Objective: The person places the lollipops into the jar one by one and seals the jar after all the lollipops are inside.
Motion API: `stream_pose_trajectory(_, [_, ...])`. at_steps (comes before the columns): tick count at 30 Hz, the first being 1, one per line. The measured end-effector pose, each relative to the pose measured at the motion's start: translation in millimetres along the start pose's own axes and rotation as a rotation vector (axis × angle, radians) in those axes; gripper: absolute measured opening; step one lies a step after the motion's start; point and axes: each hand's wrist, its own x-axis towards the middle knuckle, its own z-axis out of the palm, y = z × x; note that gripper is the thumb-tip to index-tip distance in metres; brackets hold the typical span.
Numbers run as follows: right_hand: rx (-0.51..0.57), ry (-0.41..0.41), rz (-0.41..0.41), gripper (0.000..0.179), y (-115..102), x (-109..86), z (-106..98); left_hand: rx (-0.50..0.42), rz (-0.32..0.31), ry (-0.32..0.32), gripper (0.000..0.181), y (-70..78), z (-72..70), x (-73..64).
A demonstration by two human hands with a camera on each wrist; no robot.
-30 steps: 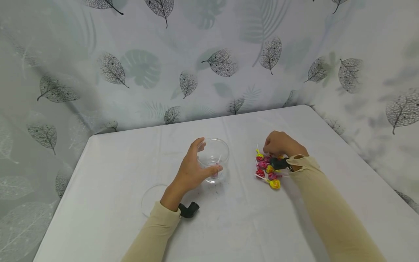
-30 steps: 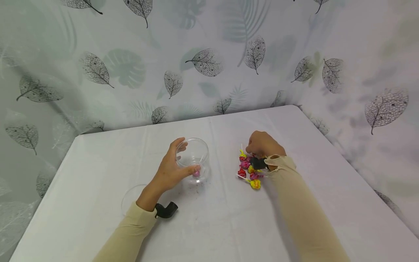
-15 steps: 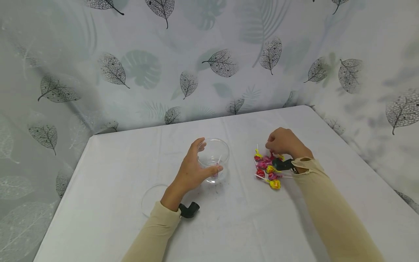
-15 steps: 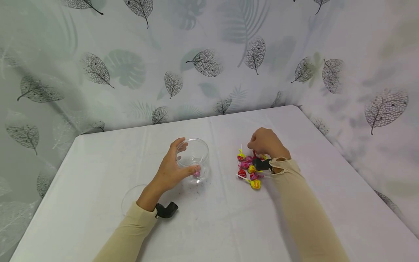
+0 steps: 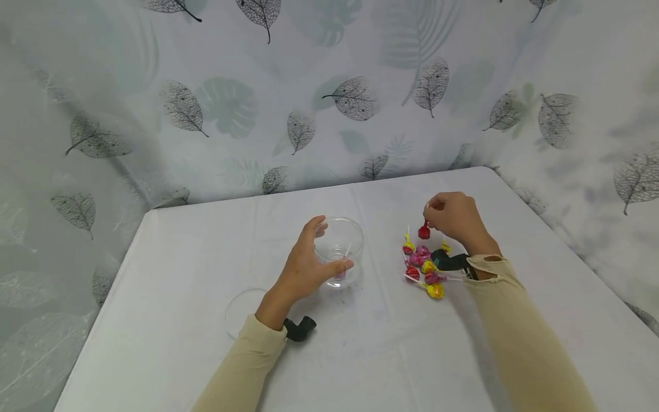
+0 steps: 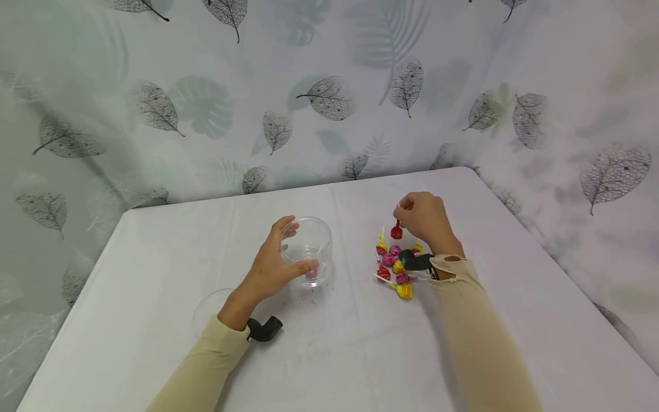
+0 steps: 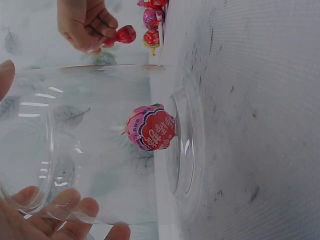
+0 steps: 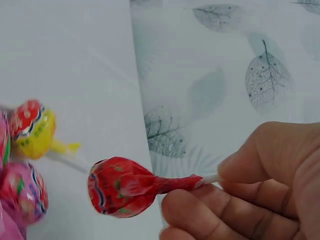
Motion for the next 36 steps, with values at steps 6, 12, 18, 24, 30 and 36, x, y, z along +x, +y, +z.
stream_pose_trajectory(6, [0.11,0.087,0.005,0.022,-6,-5.7,4,-0.007,-0.007,0.003,0.105,1.4,0.8,0.2])
stream_pose_trajectory(12, [0.232,0.143,0.026,0.025,-11,-10.2,7,-0.011,-0.027,0.002,0.107,1.2,2.5,-0.4])
stream_pose_trajectory(18, [0.36,0.177,0.043,0.028,-19,-14.1,8,0.001,-0.027,0.007,0.106,0.6,2.7,-0.1])
stream_pose_trajectory(24, [0.475,0.196,0.022,0.023,-29,-15.6,10,-0.003,-0.023,0.011,0.107,0.5,1.1,-0.3])
stream_pose_trajectory(30, [0.555,0.197,-0.011,0.023,-35,-17.8,11,-0.001,-0.023,0.009,0.107,0.2,0.9,0.0])
stream_pose_trajectory(36, [0.603,0.198,-0.018,0.024,-45,-20.8,13,0.013,-0.027,0.008,0.107,1.9,0.2,-0.1])
